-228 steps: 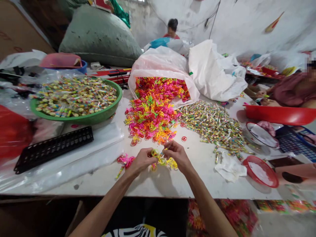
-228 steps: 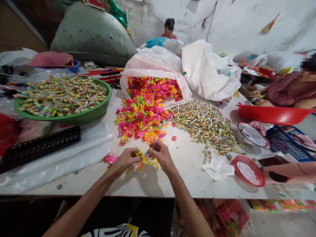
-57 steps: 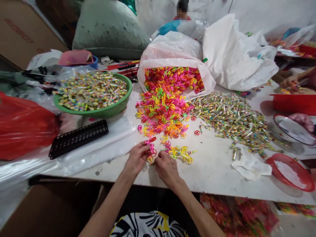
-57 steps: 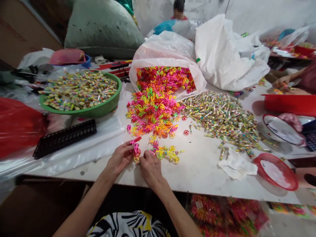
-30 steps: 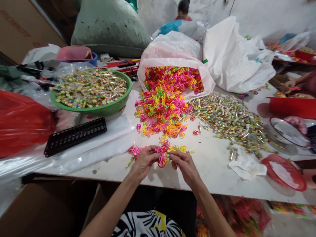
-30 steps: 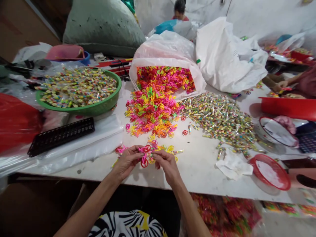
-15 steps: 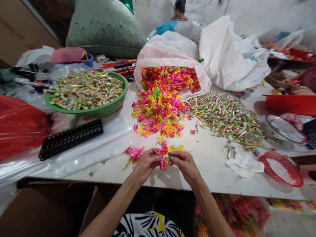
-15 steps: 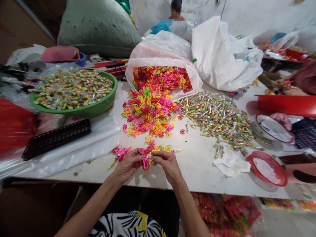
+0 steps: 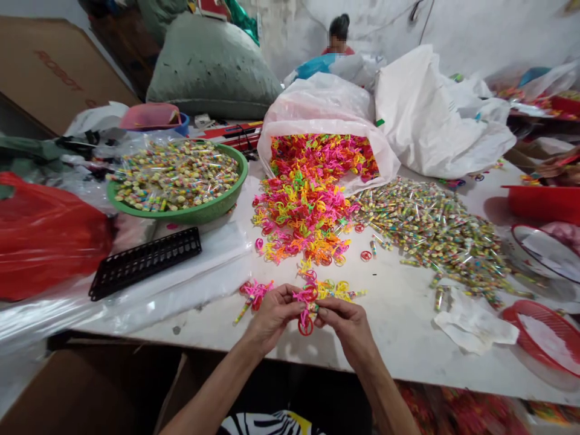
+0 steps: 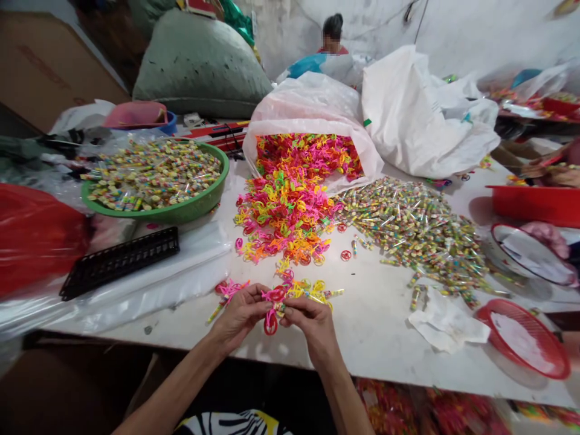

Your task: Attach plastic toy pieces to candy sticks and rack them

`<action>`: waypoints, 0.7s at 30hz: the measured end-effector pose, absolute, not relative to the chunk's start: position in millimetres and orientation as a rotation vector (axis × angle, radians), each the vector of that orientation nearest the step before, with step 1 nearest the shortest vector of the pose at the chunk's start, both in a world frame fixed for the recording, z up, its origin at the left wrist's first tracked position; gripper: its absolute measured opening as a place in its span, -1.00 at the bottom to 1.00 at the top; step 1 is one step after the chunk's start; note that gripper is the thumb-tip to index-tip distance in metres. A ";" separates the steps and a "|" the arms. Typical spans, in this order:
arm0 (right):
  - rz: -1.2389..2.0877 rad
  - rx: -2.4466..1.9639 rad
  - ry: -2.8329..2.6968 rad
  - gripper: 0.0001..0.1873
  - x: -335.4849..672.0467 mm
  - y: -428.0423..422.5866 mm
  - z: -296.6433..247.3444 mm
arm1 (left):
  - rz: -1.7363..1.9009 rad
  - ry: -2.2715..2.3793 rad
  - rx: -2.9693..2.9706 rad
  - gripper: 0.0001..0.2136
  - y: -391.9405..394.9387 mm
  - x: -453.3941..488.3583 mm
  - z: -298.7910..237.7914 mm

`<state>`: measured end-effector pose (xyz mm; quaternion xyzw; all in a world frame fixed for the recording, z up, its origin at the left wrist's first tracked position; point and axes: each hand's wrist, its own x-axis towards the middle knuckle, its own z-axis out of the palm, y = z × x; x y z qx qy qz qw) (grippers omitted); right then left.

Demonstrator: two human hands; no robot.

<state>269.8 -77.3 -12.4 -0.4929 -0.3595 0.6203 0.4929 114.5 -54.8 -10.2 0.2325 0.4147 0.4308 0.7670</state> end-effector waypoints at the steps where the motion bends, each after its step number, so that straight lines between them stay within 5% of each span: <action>1: 1.545 -1.180 -0.872 -0.86 270.2 -77.5 -13.2 | 0.903 0.863 0.488 -0.74 -55.1 114.0 -10.6; 10: 1.250 -1.356 -1.217 -0.89 263.9 -73.3 -25.0 | 0.935 1.151 0.873 -0.80 -49.9 110.5 -21.2; 16: 0.720 -1.503 -1.641 -0.84 300.3 -50.8 -23.6 | 1.067 1.459 1.422 -0.84 0.8 113.7 -17.5; 21: 0.434 -2.016 -1.668 -0.80 368.2 0.7 -26.3 | 0.558 1.730 1.809 -0.87 41.6 142.8 -34.7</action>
